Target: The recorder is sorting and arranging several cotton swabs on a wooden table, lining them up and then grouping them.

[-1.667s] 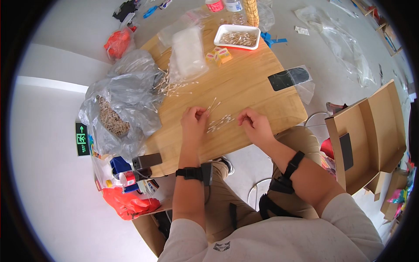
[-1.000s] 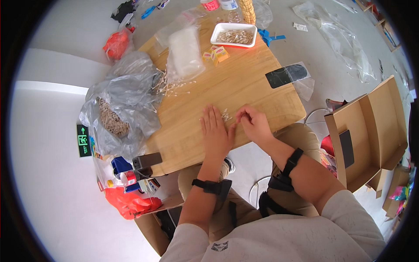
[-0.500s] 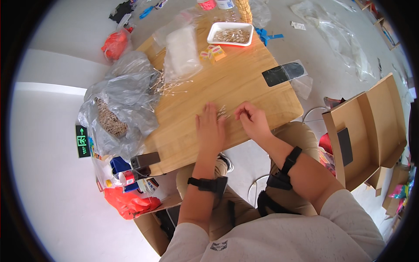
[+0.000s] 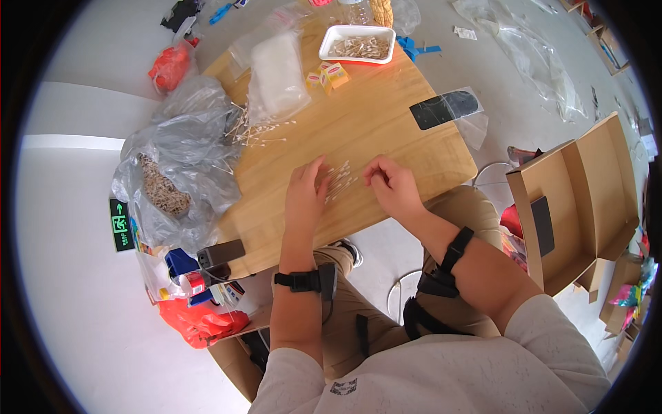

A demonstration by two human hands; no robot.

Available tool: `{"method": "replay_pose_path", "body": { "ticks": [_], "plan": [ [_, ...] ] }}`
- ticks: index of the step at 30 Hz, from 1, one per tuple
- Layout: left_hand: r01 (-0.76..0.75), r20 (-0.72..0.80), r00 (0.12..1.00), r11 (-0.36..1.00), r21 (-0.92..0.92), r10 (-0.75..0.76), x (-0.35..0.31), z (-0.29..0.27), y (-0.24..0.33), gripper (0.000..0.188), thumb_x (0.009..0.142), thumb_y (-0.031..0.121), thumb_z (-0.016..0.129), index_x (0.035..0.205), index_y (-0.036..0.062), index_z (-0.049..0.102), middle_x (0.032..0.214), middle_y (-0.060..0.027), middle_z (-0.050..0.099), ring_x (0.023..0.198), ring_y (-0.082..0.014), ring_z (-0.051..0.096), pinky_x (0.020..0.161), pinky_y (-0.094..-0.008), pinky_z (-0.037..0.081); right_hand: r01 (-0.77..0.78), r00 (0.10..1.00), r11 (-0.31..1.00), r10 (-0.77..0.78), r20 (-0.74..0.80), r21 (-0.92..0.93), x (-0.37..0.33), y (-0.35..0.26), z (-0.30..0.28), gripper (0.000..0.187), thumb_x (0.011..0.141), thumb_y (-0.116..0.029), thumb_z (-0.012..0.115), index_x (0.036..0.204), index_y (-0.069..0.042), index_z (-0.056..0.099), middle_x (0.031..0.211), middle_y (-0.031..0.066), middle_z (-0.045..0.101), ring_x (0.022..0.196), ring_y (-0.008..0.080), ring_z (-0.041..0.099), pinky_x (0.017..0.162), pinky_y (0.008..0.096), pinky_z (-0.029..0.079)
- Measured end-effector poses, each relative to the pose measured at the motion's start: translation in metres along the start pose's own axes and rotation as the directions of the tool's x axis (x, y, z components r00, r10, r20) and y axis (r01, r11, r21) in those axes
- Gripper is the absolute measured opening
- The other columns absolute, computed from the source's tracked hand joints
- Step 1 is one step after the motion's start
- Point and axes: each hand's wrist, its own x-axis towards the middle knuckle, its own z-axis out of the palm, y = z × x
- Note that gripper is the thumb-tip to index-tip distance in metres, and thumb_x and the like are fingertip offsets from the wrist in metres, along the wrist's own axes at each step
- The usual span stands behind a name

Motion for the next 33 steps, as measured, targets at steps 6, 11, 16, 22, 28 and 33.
{"method": "replay_pose_path", "body": {
  "ticks": [6, 11, 16, 22, 28, 33],
  "plan": [
    [0.026, 0.015, 1.0, 1.0, -0.01, -0.025, 0.0, 0.0, 0.002, 0.045, 0.09, 0.003, 0.074, 0.133, 0.0088, 0.063, 0.112, -0.0108, 0.075, 0.11, -0.0327, 0.066, 0.094, -0.0427, 0.053, 0.006, 1.0, 1.0, -0.006, 0.001, 0.015, 0.0, 0.002, 0.0, 0.015, 0.093, -0.003, 0.053, 0.1, -0.003, 0.067, 0.079, 0.0066, 0.07, 0.071, 0.0146, 0.066, 0.067, 0.03, 0.052],
    [0.006, 0.01, 1.0, 1.0, 0.008, -0.007, -0.001, 0.002, 0.001, 0.044, 0.09, 0.003, 0.074, 0.132, 0.009, 0.063, 0.111, -0.0106, 0.073, 0.109, -0.0332, 0.065, 0.092, -0.0428, 0.054, 0.02, 1.0, 0.999, -0.02, -0.001, 0.037, 0.0, 0.006, 0.001, 0.015, 0.093, -0.003, 0.053, 0.099, -0.004, 0.067, 0.079, 0.0062, 0.07, 0.071, 0.0136, 0.066, 0.066, 0.0294, 0.051],
    [0.019, 0.004, 1.0, 1.0, -0.005, -0.019, 0.001, 0.003, -0.001, 0.043, 0.09, 0.004, 0.074, 0.131, 0.0092, 0.064, 0.109, -0.0105, 0.074, 0.107, -0.0327, 0.067, 0.091, -0.0427, 0.054, 0.01, 1.0, 1.0, -0.01, 0.005, 0.022, 0.0, 0.004, 0.0, 0.015, 0.093, -0.002, 0.054, 0.099, -0.004, 0.067, 0.078, 0.0054, 0.069, 0.069, 0.0126, 0.063, 0.066, 0.0286, 0.05],
    [0.012, -0.021, 1.0, 1.0, 0.016, -0.012, 0.002, 0.002, 0.001, 0.038, 0.089, 0.004, 0.075, 0.126, 0.0091, 0.066, 0.109, -0.0107, 0.073, 0.104, -0.0331, 0.067, 0.09, -0.0424, 0.054, -0.004, 1.0, 1.0, 0.004, 0.006, 0.025, 0.0, 0.002, -0.001, 0.014, 0.093, -0.003, 0.054, 0.099, -0.004, 0.067, 0.078, 0.0052, 0.069, 0.068, 0.0126, 0.062, 0.065, 0.0285, 0.05],
    [0.006, 0.082, 0.997, 0.995, -0.097, 0.002, 0.001, -0.007, -0.007, 0.02, 0.085, 0.003, 0.076, 0.104, 0.0063, 0.069, 0.11, -0.0098, 0.07, 0.107, -0.0348, 0.065, 0.089, -0.0425, 0.054, -0.008, 1.0, 1.0, 0.008, 0.003, 0.013, 0.001, 0.001, 0.0, 0.014, 0.093, -0.003, 0.055, 0.099, -0.004, 0.067, 0.078, 0.0053, 0.069, 0.067, 0.0129, 0.062, 0.065, 0.0289, 0.05],
    [-0.069, 0.077, 0.994, 0.997, -0.039, 0.072, 0.001, -0.008, -0.009, 0.02, 0.081, 0.004, 0.081, 0.099, 0.0067, 0.072, 0.114, -0.0099, 0.072, 0.107, -0.033, 0.067, 0.089, -0.0398, 0.055, -0.001, 1.0, 1.0, 0.001, 0.008, 0.01, 0.002, 0.001, 0.001, 0.014, 0.093, -0.003, 0.055, 0.099, -0.004, 0.067, 0.078, 0.005, 0.069, 0.066, 0.0127, 0.061, 0.063, 0.0289, 0.049]
  ]
}}
